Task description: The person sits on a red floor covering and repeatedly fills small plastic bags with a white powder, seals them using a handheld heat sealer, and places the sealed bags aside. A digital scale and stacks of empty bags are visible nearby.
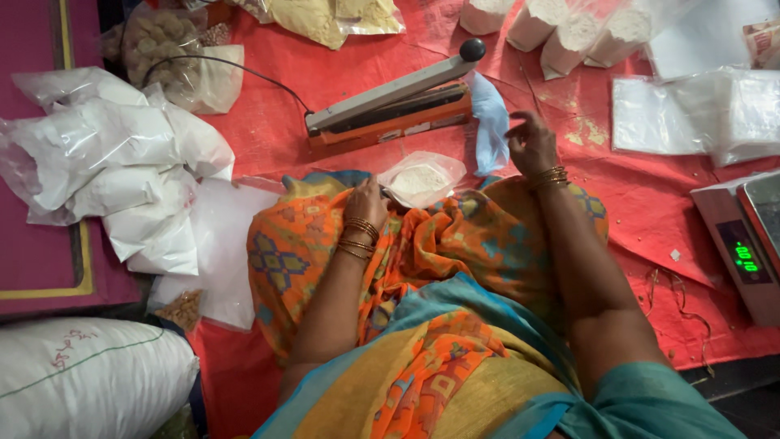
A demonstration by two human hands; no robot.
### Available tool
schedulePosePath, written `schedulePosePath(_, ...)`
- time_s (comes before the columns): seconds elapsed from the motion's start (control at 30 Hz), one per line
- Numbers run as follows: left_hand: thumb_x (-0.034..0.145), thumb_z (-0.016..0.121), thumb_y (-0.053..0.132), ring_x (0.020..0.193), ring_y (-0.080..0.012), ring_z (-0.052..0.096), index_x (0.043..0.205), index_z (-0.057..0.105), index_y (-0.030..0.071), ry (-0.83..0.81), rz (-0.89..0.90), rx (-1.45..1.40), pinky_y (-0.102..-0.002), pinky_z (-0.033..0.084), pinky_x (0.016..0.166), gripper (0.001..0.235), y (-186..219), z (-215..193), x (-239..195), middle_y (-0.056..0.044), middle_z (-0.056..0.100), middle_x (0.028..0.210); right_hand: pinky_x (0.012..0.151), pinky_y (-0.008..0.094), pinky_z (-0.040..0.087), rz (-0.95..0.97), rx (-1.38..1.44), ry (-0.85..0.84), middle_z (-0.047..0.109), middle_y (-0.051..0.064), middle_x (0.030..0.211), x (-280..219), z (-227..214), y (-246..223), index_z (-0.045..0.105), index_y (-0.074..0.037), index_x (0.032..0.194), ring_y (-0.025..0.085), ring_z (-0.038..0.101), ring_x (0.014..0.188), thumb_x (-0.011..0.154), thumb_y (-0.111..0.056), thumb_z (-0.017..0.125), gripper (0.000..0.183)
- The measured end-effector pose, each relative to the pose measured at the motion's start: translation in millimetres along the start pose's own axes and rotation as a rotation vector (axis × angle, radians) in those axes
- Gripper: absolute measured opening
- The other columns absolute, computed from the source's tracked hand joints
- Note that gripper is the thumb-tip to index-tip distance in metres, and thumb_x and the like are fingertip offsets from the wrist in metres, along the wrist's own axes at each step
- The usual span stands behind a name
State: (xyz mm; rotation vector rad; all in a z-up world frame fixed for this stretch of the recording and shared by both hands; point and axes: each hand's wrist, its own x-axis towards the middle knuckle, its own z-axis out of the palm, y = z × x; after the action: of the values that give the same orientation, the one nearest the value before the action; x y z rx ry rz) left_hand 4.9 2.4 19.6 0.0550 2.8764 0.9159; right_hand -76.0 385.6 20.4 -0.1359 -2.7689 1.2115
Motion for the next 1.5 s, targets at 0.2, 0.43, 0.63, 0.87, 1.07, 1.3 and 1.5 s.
schedulePosePath(0.2,0.079,0.082,0.015,0.113,-0.0396,0.063,0.126,0.059,0.002,0.057,0.002,-0.065,-0.047,0.051,0.096,0.053,-23,27,18,-0.021,0.066,0.123,0.083,0.039,0.055,-0.073,0.146,-0.446,0.064,0.02,0.119,-40,16,-42,0.067,-0.006,0.126,0.031,0.063,0.104,0.078,-0.007,0.077,0.049)
schedulePosePath(0.43,0.079,0.084,0.019,0.098,-0.0327,0.072,0.118,0.068,0.005,0.042,-0.072,-0.258,-0.044,0.057,0.086,0.044,-41,63,41,-0.017,0.075,0.106,0.084,0.037,0.057,-0.405,-0.007,-0.532,0.073,0.014,0.106,-42,43,-63,0.068,-0.004,0.116,0.026,0.072,0.096,0.082,-0.017,0.078,0.037)
schedulePosePath(0.63,0.08,0.083,0.02,0.091,-0.0298,0.073,0.122,0.069,0.006,0.031,-0.06,-0.296,-0.041,0.057,0.082,0.046,-57,80,54,-0.016,0.076,0.1,0.081,0.034,0.059,-0.354,0.047,-0.519,0.076,0.008,0.096,-40,65,-51,0.072,-0.006,0.106,0.021,0.074,0.089,0.09,-0.016,0.072,0.018)
schedulePosePath(0.87,0.089,0.077,0.014,0.093,-0.0279,0.074,0.1,0.077,0.001,0.158,0.105,-0.407,-0.038,0.058,0.083,0.017,-64,107,68,-0.014,0.078,0.105,0.076,0.036,0.06,-0.696,-0.004,-0.531,0.07,0.011,0.095,-20,73,-26,0.071,-0.004,0.096,0.024,0.07,0.088,0.074,-0.009,0.081,0.024)
schedulePosePath(1.07,0.097,0.064,0.004,0.08,-0.016,0.075,0.095,0.078,0.0,0.197,-0.103,-0.819,-0.03,0.061,0.07,0.015,-58,103,84,-0.011,0.081,0.09,0.075,0.036,0.065,0.027,0.943,-0.499,0.071,0.009,0.087,12,92,14,0.067,-0.002,0.1,0.023,0.076,0.077,0.098,-0.018,0.051,0.024)
schedulePosePath(1.3,0.096,0.066,0.004,0.068,-0.0113,0.07,0.099,0.077,0.0,0.191,-0.286,-0.928,-0.029,0.058,0.061,0.012,-69,134,133,-0.007,0.078,0.083,0.072,0.035,0.064,0.046,0.538,-0.418,0.067,0.007,0.087,53,123,50,0.058,-0.002,0.094,0.018,0.073,0.077,0.098,0.002,0.063,0.007)
schedulePosePath(1.5,0.09,0.073,0.01,0.073,-0.0069,0.069,0.096,0.078,0.002,0.185,-0.157,-1.092,-0.026,0.057,0.066,0.011,-86,168,154,-0.002,0.077,0.085,0.063,0.031,0.064,0.132,0.55,-0.205,0.067,0.005,0.081,86,138,46,0.059,-0.003,0.091,0.015,0.07,0.068,0.095,-0.001,0.064,0.006)
